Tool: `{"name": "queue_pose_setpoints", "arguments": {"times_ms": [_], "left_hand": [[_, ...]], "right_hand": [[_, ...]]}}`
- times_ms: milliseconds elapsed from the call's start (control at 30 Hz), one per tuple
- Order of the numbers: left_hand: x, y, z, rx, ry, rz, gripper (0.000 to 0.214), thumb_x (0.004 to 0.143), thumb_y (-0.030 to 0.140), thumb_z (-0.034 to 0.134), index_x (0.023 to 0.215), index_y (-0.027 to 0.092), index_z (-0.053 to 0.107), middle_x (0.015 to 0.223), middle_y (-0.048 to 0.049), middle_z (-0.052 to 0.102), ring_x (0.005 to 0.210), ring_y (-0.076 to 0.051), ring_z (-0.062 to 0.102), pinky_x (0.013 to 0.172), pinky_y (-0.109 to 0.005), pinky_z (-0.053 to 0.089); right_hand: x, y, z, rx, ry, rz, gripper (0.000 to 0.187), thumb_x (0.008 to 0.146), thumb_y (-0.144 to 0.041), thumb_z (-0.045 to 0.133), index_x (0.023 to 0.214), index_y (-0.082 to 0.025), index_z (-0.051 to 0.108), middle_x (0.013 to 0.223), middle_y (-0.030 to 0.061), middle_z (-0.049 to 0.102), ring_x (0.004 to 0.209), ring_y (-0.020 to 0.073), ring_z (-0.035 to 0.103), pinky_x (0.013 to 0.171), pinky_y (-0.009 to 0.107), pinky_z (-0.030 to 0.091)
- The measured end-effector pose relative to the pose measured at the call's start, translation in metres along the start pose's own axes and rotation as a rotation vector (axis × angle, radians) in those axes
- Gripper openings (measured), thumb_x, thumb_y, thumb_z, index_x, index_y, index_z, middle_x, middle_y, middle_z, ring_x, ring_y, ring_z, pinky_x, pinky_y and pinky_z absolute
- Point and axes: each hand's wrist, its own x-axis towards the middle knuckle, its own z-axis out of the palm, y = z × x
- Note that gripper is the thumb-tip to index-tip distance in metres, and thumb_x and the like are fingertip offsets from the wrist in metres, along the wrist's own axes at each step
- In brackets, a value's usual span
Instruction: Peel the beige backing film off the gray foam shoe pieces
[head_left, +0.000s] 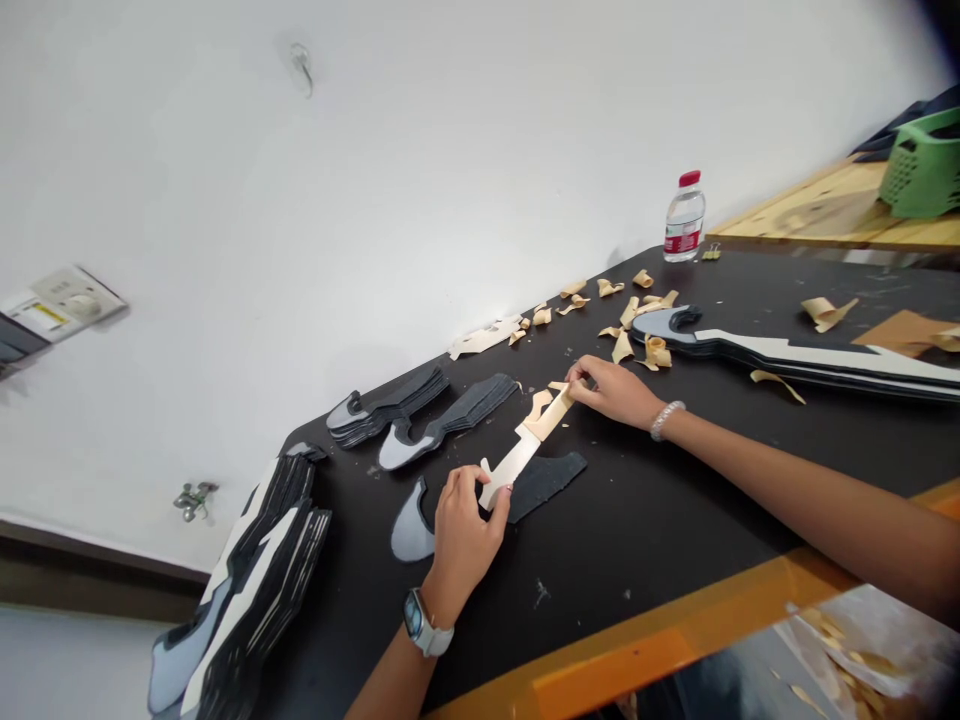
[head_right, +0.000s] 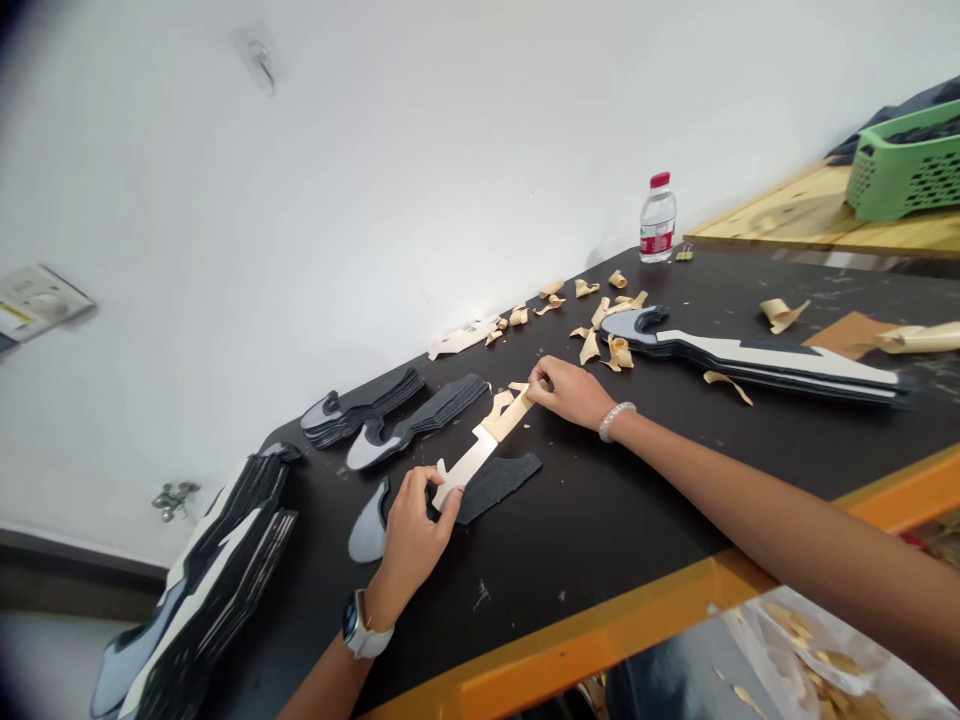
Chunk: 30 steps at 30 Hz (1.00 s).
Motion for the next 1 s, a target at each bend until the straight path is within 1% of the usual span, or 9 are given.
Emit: {"name": "queue_pose_setpoints", "arguments": {"times_ms": [200, 433, 533, 633, 833, 900, 1000], "left_hand": [[-0.001, 0.0, 0.0, 0.009, 0.002, 0.006, 0.012, 0.086, 0.032, 0.048, 0.088, 0.021, 0.044, 0.089, -0.0046, 0.054, 0.098, -0.023, 0.055, 0.082, -0.036, 0.043], [-0.001, 0.001, -0.001, 0.035, 0.023, 0.02, 0.012, 0.087, 0.031, 0.048, 0.085, 0.021, 0.044, 0.086, -0.004, 0.054, 0.095, -0.022, 0.056, 0.08, -0.035, 0.044], [-0.001, 0.0, -0.001, 0.049, 0.043, 0.025, 0.012, 0.086, 0.031, 0.048, 0.084, 0.021, 0.044, 0.084, -0.0039, 0.055, 0.093, -0.022, 0.058, 0.077, -0.034, 0.044], [-0.001, -0.001, -0.001, 0.063, 0.05, 0.016, 0.011, 0.086, 0.03, 0.048, 0.084, 0.02, 0.044, 0.085, -0.0037, 0.055, 0.091, -0.021, 0.058, 0.076, -0.033, 0.044], [-0.001, -0.001, -0.001, 0.046, 0.052, 0.003, 0.012, 0.086, 0.032, 0.048, 0.085, 0.021, 0.044, 0.085, -0.0036, 0.056, 0.09, -0.021, 0.057, 0.077, -0.033, 0.044], [-0.001, -0.001, -0.002, 0.035, 0.056, -0.002, 0.014, 0.086, 0.033, 0.048, 0.085, 0.021, 0.044, 0.085, -0.0036, 0.056, 0.089, -0.021, 0.057, 0.077, -0.033, 0.044], [-0.001, -0.001, -0.004, 0.018, 0.059, -0.024, 0.019, 0.084, 0.039, 0.051, 0.084, 0.02, 0.044, 0.085, -0.0035, 0.055, 0.087, -0.021, 0.057, 0.077, -0.033, 0.044]], "right_hand": [[0.003, 0.008, -0.007, -0.081, 0.03, 0.021, 0.01, 0.078, -0.03, 0.05, 0.078, -0.02, 0.05, 0.085, 0.003, 0.062, 0.068, 0.0157, 0.055, 0.059, 0.027, 0.037], [0.01, 0.031, -0.021, -0.166, 0.123, 0.025, 0.013, 0.078, -0.033, 0.051, 0.077, -0.021, 0.049, 0.084, 0.0046, 0.062, 0.073, 0.0194, 0.057, 0.06, 0.029, 0.038], [0.013, 0.042, -0.027, -0.188, 0.2, 0.051, 0.012, 0.078, -0.032, 0.05, 0.075, -0.021, 0.048, 0.083, 0.0058, 0.061, 0.075, 0.0212, 0.056, 0.063, 0.032, 0.04], [0.015, 0.052, -0.031, -0.195, 0.312, 0.033, 0.01, 0.078, -0.031, 0.05, 0.074, -0.022, 0.048, 0.085, 0.0078, 0.061, 0.085, 0.0244, 0.055, 0.073, 0.036, 0.042], [0.019, 0.059, -0.037, -0.263, 0.516, 0.013, 0.006, 0.078, -0.026, 0.049, 0.077, -0.021, 0.05, 0.095, 0.0104, 0.06, 0.098, 0.0262, 0.051, 0.088, 0.041, 0.038], [0.019, 0.06, -0.039, -0.278, 0.571, 0.061, 0.008, 0.079, -0.027, 0.05, 0.078, -0.019, 0.051, 0.098, 0.0122, 0.059, 0.099, 0.0265, 0.05, 0.089, 0.042, 0.037], [0.018, 0.063, -0.042, -0.274, 0.648, 0.196, 0.011, 0.079, -0.028, 0.051, 0.078, -0.017, 0.054, 0.098, 0.0155, 0.06, 0.098, 0.0277, 0.048, 0.087, 0.043, 0.036]]}}
